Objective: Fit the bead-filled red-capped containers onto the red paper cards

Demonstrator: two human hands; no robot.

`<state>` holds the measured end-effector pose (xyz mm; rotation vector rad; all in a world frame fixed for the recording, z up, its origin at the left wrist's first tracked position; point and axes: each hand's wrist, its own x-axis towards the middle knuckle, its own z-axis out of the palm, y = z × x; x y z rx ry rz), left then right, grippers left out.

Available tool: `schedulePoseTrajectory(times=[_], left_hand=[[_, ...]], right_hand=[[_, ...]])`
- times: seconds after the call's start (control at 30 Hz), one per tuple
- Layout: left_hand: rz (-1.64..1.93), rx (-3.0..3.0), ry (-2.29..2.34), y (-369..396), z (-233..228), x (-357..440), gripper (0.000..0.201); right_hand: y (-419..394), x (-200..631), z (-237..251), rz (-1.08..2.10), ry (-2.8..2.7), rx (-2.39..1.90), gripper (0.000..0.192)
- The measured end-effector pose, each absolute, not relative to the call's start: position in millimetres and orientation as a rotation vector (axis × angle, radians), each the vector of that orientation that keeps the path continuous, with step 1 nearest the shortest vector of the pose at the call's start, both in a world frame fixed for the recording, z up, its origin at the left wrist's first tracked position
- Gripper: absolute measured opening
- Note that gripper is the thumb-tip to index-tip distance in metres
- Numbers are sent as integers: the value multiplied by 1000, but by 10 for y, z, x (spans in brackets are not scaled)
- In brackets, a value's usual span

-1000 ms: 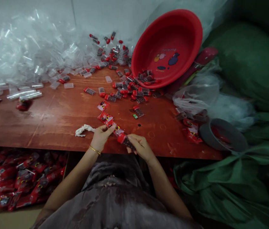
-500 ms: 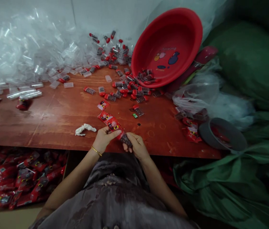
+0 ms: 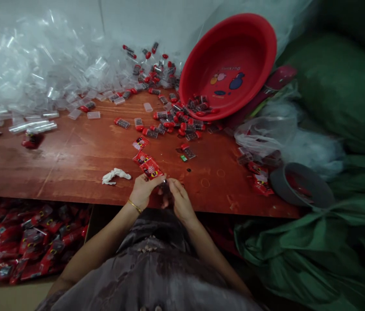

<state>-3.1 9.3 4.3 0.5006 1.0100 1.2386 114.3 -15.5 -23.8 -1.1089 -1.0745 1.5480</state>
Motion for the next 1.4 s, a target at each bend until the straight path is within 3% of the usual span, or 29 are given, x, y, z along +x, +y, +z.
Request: schedulePoseTrajectory(times=[0.23,0.5,0.7,1.4], left_hand=[[1199,546,958,104,64,16,37],[1316,540,941,87,47,-22,39],[1299,538,957,-2,-21,26,35],[1137,479,940,23,162,-110,41]], right_hand=[[-193,1104,-195,1290,-1161,-1196,29],[-176,1047,-170,1362,-1027,-1159,27],[-137,1003,-64,1193,-1180,-1279,29],[-28,961,-172,1328,-1250,-1082,27]])
